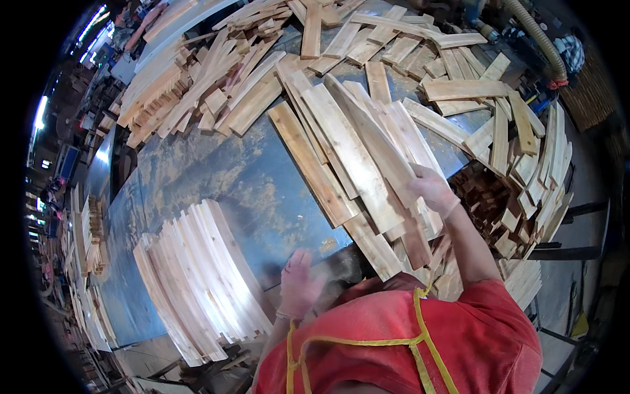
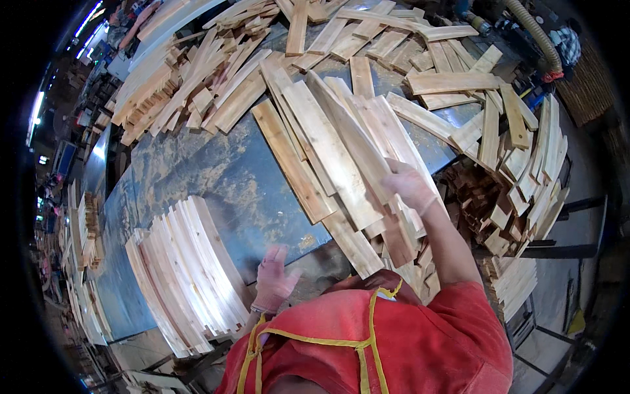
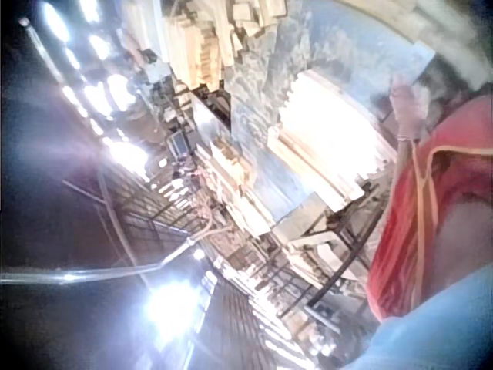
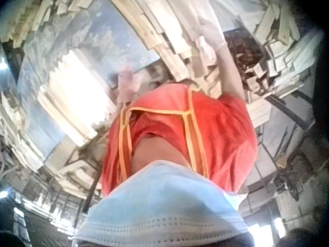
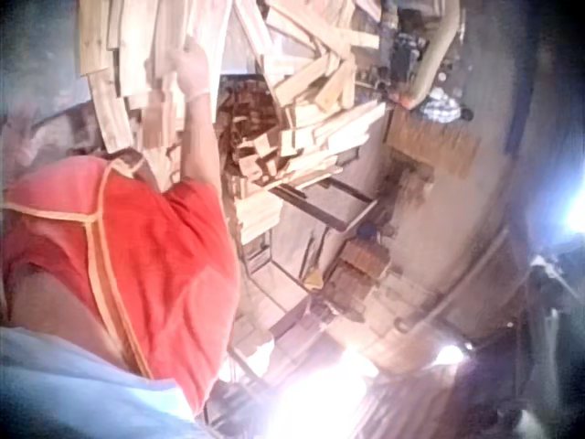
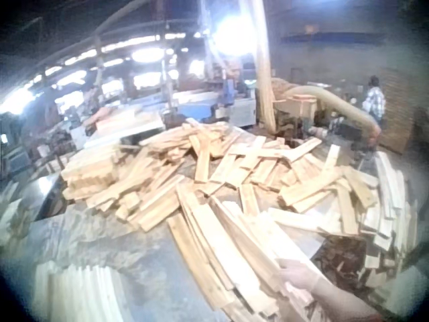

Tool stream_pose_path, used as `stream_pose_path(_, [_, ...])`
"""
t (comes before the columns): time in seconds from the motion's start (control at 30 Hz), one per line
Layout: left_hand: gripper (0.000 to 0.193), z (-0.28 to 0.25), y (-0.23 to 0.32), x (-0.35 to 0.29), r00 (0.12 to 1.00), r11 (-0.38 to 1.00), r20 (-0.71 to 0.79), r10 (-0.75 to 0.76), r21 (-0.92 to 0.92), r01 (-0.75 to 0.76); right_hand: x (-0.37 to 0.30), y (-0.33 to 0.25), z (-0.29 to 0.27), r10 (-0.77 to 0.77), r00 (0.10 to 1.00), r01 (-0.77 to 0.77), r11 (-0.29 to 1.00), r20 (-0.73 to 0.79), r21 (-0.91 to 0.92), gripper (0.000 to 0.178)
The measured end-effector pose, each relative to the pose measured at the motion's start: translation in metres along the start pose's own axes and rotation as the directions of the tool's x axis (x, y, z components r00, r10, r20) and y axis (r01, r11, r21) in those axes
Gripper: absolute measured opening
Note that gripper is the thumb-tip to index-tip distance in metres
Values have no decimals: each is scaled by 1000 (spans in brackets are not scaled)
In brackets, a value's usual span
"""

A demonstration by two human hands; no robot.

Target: The person sorts and stacks light-colored wooden planks on a large metal table. They pick up planks from a disorganized pile, align them, and place them into neat stacks. The person occasionally moves stacks to make space for new ones.

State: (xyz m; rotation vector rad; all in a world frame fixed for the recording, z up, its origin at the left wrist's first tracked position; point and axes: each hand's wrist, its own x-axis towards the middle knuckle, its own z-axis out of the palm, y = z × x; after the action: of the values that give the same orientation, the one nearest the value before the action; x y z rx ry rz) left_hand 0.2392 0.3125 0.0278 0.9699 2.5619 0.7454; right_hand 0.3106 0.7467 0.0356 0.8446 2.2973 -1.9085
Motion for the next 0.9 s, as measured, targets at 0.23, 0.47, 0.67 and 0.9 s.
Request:
stream_pose_path(0.23, [70, 11, 46, 83, 995, 946, 92, -36, -317, 64, -63, -12, 55, 2, 988, -113, 694, 155, 711, 85])
stream_pose_path(0.47, [59, 35, 49, 129, 936, -199, 296, -192, -945, 258, -71, -33, 115, -54, 870, -145, 922, 490, 359, 95])
stream_pose_path(0.67, [48, 45, -16, 117, 654, -244, 455, -604, -887, 392, 11, -65, 104, -19, 1000, 21, 997, -25, 79, 98])
stream_pose_path(0.9, [46, 15, -14, 46, 797, 469, -52, -601, -831, 299, -4, -73, 247, -142, 923, 178, 982, 357, -70, 71])
